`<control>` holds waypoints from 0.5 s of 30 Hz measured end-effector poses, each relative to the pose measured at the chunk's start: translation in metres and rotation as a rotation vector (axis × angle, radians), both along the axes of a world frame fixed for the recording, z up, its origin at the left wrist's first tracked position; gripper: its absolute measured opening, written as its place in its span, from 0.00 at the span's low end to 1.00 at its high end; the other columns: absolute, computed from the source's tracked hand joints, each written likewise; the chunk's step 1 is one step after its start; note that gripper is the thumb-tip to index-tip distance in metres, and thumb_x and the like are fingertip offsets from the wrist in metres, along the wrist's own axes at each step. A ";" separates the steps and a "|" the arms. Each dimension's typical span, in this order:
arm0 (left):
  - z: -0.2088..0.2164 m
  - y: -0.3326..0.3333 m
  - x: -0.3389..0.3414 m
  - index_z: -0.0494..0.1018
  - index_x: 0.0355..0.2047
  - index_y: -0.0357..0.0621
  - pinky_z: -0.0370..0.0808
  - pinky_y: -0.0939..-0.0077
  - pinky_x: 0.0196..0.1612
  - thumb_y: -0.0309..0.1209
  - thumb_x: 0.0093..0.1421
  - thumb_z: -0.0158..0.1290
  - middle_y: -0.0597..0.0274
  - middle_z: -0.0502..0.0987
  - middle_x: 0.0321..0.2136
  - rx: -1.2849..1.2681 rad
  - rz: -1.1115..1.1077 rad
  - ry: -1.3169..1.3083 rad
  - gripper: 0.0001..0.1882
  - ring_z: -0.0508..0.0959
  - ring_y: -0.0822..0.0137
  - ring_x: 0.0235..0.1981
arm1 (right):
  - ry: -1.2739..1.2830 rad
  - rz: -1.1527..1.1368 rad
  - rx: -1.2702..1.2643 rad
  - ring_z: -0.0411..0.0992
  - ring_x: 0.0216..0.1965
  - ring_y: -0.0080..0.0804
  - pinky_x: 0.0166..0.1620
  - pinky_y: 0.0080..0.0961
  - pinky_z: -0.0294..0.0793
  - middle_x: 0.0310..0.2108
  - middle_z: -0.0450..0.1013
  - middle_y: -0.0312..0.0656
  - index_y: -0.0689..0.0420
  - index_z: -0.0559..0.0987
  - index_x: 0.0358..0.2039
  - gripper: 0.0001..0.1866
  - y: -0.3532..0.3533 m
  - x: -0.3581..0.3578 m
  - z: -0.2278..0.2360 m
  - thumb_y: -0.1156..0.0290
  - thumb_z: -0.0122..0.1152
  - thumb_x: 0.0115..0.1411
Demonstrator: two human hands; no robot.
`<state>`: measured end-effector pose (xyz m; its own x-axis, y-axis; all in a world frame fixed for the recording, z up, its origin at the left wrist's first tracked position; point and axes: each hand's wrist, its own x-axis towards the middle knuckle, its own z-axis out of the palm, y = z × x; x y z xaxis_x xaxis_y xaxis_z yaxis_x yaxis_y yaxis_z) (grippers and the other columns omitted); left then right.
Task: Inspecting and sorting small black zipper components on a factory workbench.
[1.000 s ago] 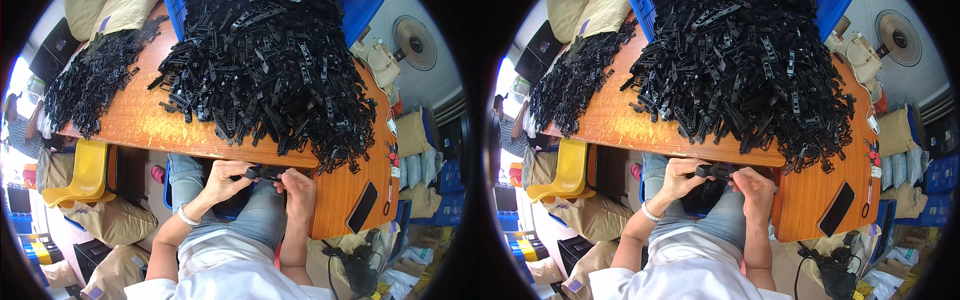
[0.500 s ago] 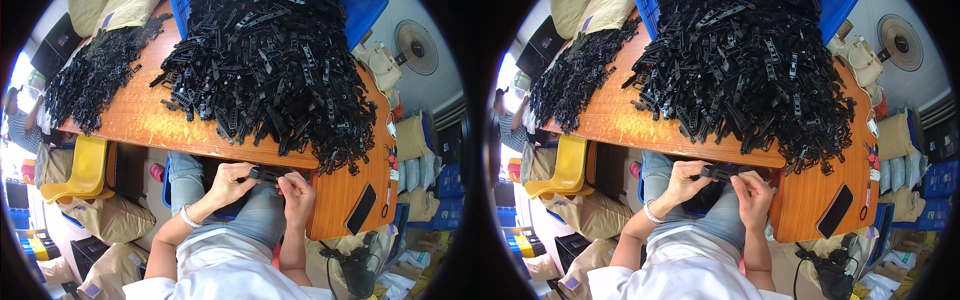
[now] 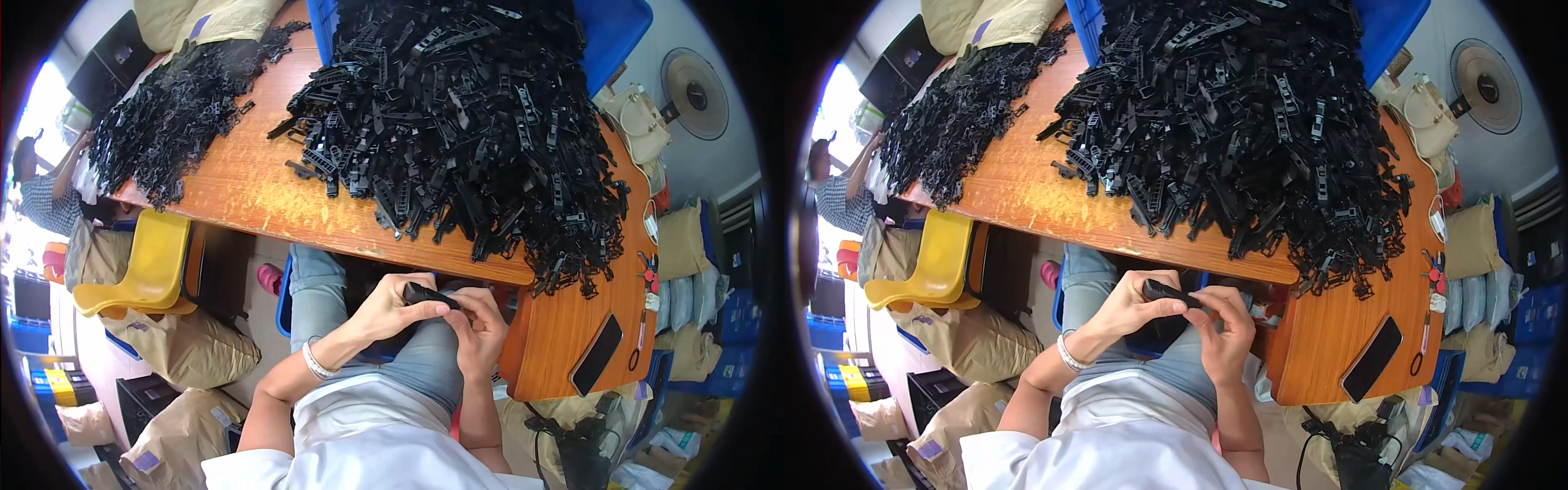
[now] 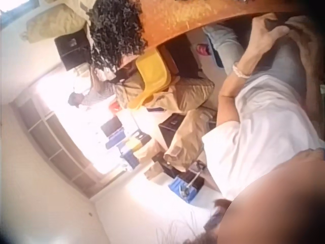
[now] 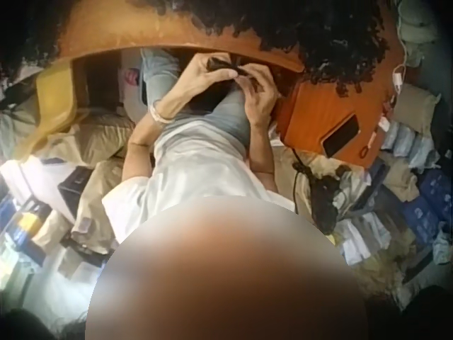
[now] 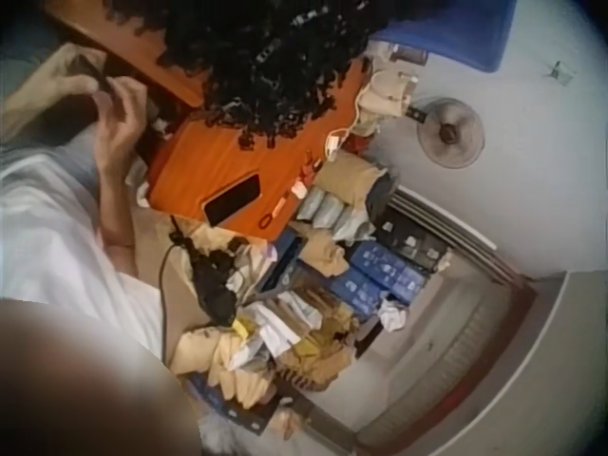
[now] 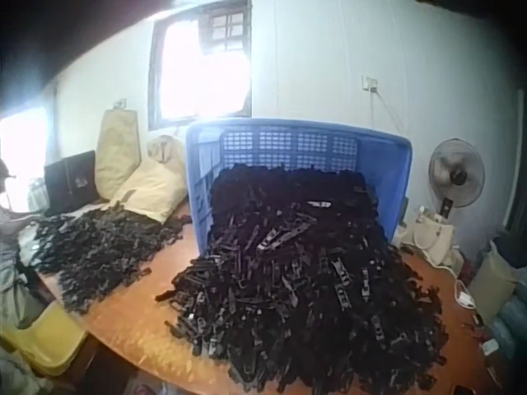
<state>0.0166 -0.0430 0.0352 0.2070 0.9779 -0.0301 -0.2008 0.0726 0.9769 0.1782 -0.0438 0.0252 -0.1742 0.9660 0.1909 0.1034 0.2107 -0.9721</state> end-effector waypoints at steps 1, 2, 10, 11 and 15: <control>-0.001 0.000 -0.001 0.68 0.16 0.35 0.58 0.83 0.22 0.34 0.56 0.55 0.71 0.62 0.17 0.022 -0.006 0.044 0.17 0.61 0.80 0.20 | 0.006 0.006 -0.001 0.66 0.31 0.22 0.31 0.15 0.63 0.33 0.69 0.37 0.63 0.75 0.35 0.14 0.001 -0.001 -0.001 0.72 0.65 0.48; -0.003 0.001 -0.004 0.68 0.16 0.35 0.58 0.83 0.22 0.34 0.56 0.55 0.71 0.62 0.17 0.024 0.001 0.047 0.17 0.61 0.80 0.20 | 0.027 0.010 0.024 0.66 0.31 0.22 0.31 0.15 0.63 0.33 0.70 0.38 0.63 0.74 0.37 0.14 0.002 -0.003 -0.001 0.73 0.64 0.50; -0.023 0.070 -0.098 0.71 0.30 0.36 0.71 0.68 0.33 0.21 0.52 0.47 0.53 0.72 0.27 0.520 0.826 0.983 0.05 0.73 0.56 0.30 | 0.276 -0.108 -0.172 0.69 0.26 0.23 0.28 0.15 0.66 0.29 0.72 0.42 0.67 0.74 0.35 0.10 0.001 0.008 -0.009 0.74 0.57 0.55; -0.034 0.082 -0.120 0.71 0.31 0.36 0.71 0.67 0.35 0.21 0.50 0.48 0.52 0.72 0.30 0.486 0.891 1.149 0.06 0.73 0.55 0.33 | 0.264 -0.104 -0.166 0.69 0.25 0.23 0.28 0.15 0.67 0.29 0.73 0.43 0.66 0.75 0.36 0.10 0.001 0.011 -0.011 0.74 0.57 0.56; -0.046 0.076 -0.164 0.71 0.35 0.35 0.69 0.65 0.39 0.19 0.48 0.49 0.51 0.72 0.33 0.457 0.852 1.557 0.11 0.71 0.54 0.37 | 0.274 -0.070 -0.210 0.69 0.25 0.23 0.28 0.15 0.67 0.29 0.73 0.43 0.66 0.75 0.36 0.09 -0.001 0.009 -0.018 0.74 0.57 0.56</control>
